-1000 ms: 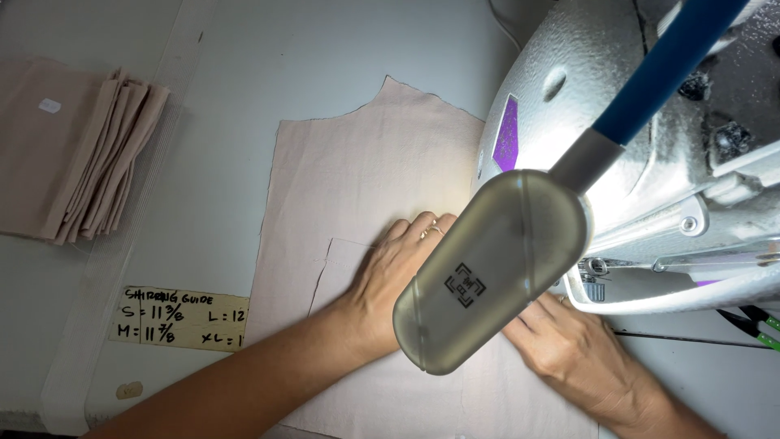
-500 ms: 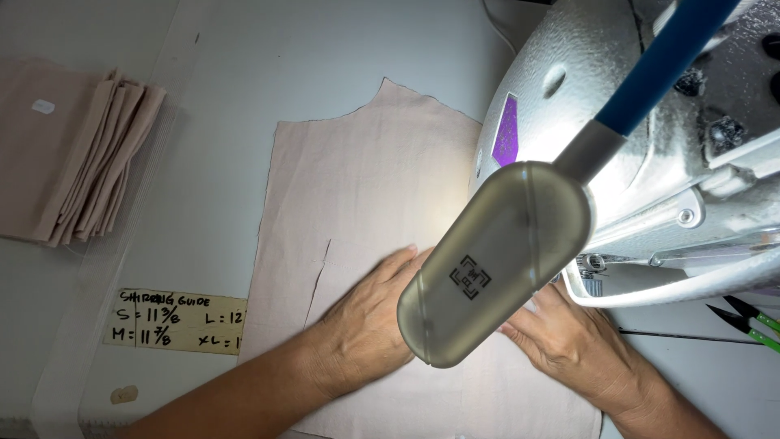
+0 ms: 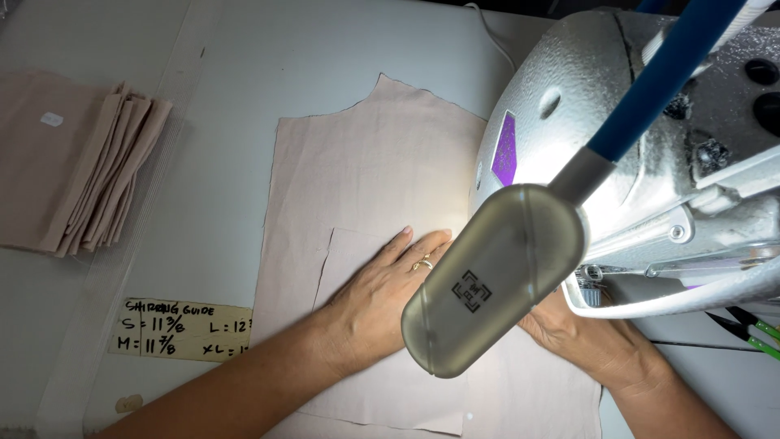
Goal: Folding and aligning fabric pieces on a sewing machine table using a guide
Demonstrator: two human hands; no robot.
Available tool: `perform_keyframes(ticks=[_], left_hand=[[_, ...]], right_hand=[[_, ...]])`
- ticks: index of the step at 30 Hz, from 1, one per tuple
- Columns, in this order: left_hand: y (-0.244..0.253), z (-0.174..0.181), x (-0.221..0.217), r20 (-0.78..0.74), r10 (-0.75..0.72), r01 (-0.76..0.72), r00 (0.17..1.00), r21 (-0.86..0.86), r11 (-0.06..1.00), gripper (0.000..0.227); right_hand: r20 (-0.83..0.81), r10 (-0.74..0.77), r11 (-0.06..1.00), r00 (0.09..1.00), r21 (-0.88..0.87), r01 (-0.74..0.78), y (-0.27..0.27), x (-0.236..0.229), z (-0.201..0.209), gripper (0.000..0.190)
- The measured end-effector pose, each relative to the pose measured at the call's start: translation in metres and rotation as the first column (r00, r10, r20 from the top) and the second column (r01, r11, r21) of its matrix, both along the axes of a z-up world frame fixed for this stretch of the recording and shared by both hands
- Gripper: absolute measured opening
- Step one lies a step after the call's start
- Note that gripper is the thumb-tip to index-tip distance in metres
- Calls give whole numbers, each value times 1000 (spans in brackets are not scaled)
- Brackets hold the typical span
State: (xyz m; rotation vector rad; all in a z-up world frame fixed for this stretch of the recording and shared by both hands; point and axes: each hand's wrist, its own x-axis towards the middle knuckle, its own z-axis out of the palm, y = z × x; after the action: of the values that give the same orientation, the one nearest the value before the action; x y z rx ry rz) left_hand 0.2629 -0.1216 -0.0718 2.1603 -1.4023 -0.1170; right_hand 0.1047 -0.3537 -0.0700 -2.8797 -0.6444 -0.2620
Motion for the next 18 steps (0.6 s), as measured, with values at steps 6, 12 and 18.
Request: perform_keyframes(ticks=[6,12,18], left_hand=[[2,10,0,-125,42,-37,991,41,998,61],[5,17,-1,-167,37,-40,985,-14,999,45],[10,0,-6,137,39,-28,990,-86,996,49]], right_hand=[[47,24,1000,999,15,-24,-11,13,-14,13],[95,45,998,994,31,-48,-9,32,4,13],[139,63,997,988,45,-69,-9,50,18,14]])
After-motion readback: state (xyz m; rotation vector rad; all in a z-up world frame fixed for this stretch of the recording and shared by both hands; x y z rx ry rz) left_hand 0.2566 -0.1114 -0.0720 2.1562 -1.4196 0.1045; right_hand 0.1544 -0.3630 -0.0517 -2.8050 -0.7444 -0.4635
